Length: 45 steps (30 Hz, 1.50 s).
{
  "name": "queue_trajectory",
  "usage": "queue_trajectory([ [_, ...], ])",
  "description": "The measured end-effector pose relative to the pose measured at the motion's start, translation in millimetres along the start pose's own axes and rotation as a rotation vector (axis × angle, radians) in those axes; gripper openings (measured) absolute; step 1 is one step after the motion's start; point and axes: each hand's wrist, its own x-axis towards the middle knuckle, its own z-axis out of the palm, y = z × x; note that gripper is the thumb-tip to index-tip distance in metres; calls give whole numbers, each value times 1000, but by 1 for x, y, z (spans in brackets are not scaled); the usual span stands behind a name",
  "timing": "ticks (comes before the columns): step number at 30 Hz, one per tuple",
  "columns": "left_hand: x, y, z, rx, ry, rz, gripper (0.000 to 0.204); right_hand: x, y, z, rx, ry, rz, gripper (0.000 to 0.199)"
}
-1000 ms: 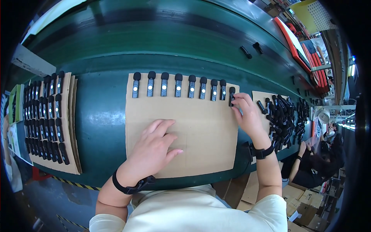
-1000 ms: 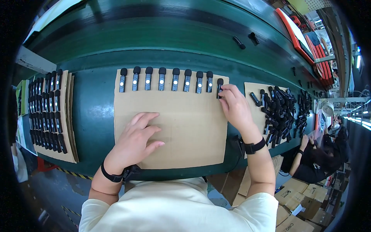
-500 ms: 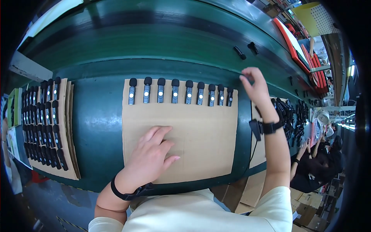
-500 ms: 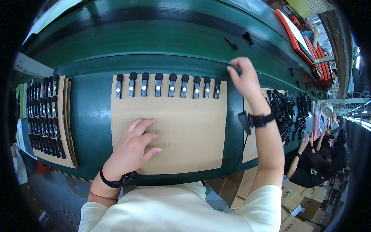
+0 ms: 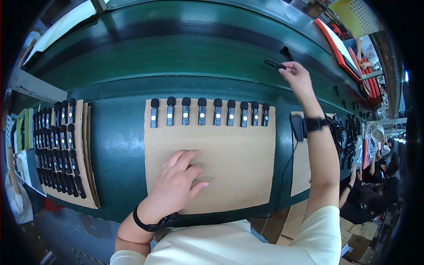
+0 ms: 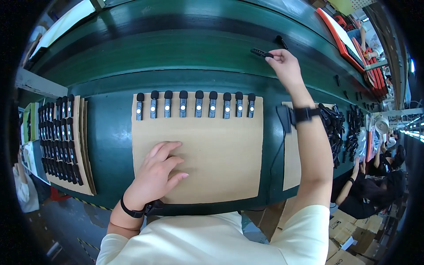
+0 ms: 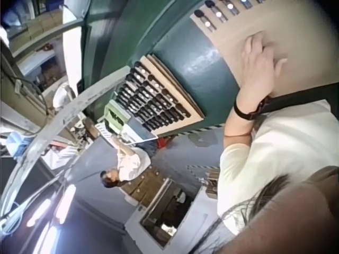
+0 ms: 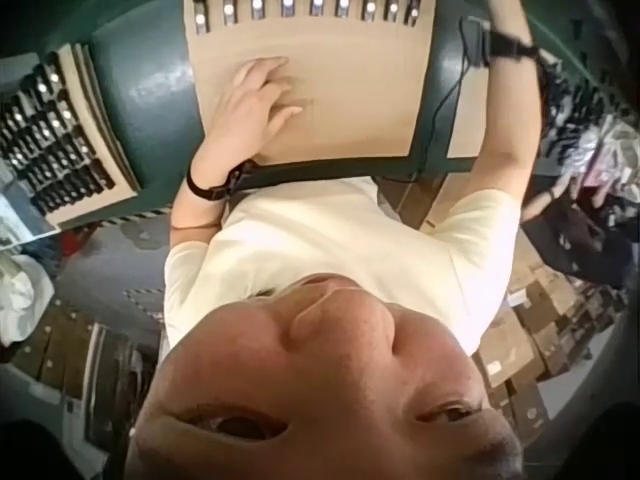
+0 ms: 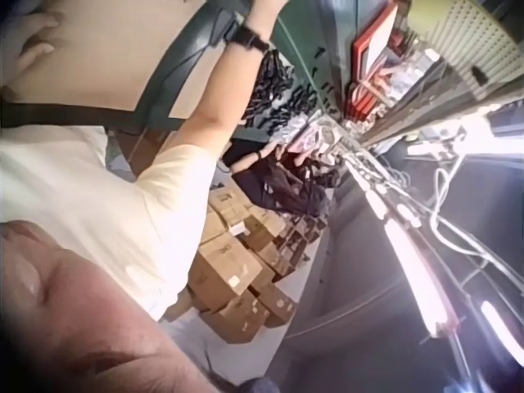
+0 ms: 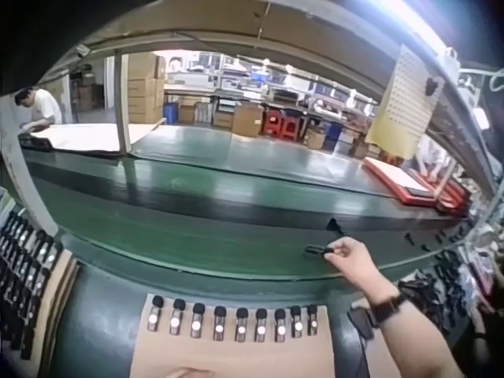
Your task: The person places a cardboard sheet on the table, picks up a microphone from a pile, and inspects it while pressing its buttons. They then place the microphone onto the cardboard sheet and repeat the process with several more microphones.
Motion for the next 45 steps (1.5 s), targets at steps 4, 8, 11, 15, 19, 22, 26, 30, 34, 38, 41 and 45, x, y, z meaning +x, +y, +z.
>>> queue_trajectory([
  [4,-5,-1,4,3,24,-22,31,-110,-88,17,486,-72,47,23],
  [8,0,6,-6,-59,81,22,33,-203,-122,40,907,-205,45,22],
  [11,-4,21,-21,-184,126,64,34,-238,-148,56,1030,-242,63,25],
  [15,-13,37,-30,-718,140,-33,39,-251,-146,76,1040,-179,-140,26],
  [19,-12,43,-20,-851,231,-83,37,-252,-135,81,966,-190,-274,27],
  [22,-7,42,-13,-879,310,-31,31,-253,-133,83,973,-149,-302,27],
  [26,0,40,-6,-818,379,-26,26,-250,-131,80,896,-142,-360,24],
  [30,6,29,5,-636,437,186,27,-252,-118,83,907,-264,-297,24],
  [34,3,25,13,-360,498,282,30,-255,-124,88,1157,-390,-59,27],
  [38,6,26,18,-266,469,257,34,-256,-129,96,1297,-386,64,24],
  [41,6,28,19,-226,452,257,30,-258,-132,97,1298,-366,68,20],
  [45,6,26,19,-201,443,259,28,-261,-132,100,1241,-339,62,15],
])
